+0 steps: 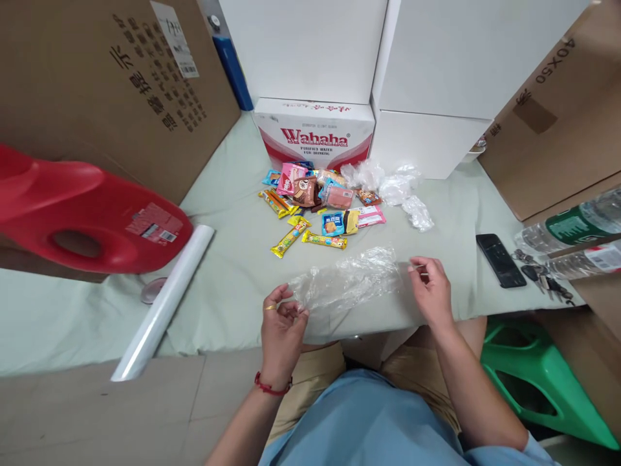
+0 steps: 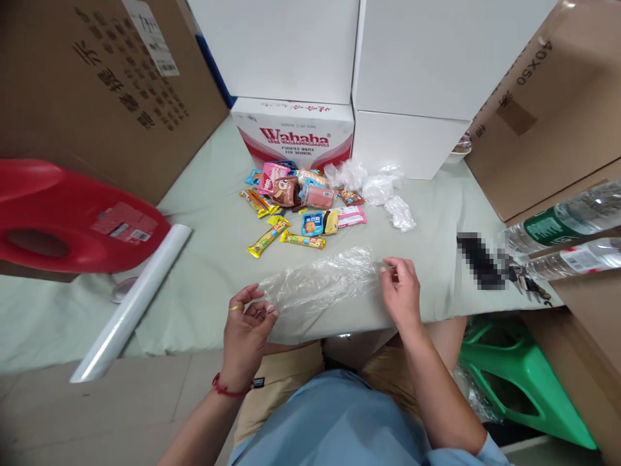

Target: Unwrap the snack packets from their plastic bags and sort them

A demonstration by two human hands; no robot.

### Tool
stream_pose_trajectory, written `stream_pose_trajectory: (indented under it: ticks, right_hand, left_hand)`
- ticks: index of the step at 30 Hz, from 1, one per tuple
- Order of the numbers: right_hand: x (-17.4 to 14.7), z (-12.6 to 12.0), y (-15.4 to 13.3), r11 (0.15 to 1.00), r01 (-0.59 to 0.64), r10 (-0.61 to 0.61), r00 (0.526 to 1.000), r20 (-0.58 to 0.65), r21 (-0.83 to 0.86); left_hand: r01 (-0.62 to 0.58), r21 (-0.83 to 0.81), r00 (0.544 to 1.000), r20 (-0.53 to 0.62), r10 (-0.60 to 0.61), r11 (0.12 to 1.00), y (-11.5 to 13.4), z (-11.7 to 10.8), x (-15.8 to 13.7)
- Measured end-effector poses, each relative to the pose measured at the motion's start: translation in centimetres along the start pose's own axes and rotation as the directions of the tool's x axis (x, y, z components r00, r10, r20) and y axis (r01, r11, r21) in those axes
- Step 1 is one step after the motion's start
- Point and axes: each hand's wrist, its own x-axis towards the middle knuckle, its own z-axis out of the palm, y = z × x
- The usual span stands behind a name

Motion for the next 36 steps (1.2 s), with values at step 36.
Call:
stream_pose_trajectory:
  ticks: [36]
  right_hand:
    - [-1.4, 9.4, -5.5, 0.824, 0.368, -0.566, 0.489, 0.664, 0.431]
  left_hand:
    - [0.229, -0.136, 0.958, 0.206, -0.199, 0.964, 1.7, 1.3, 0.9]
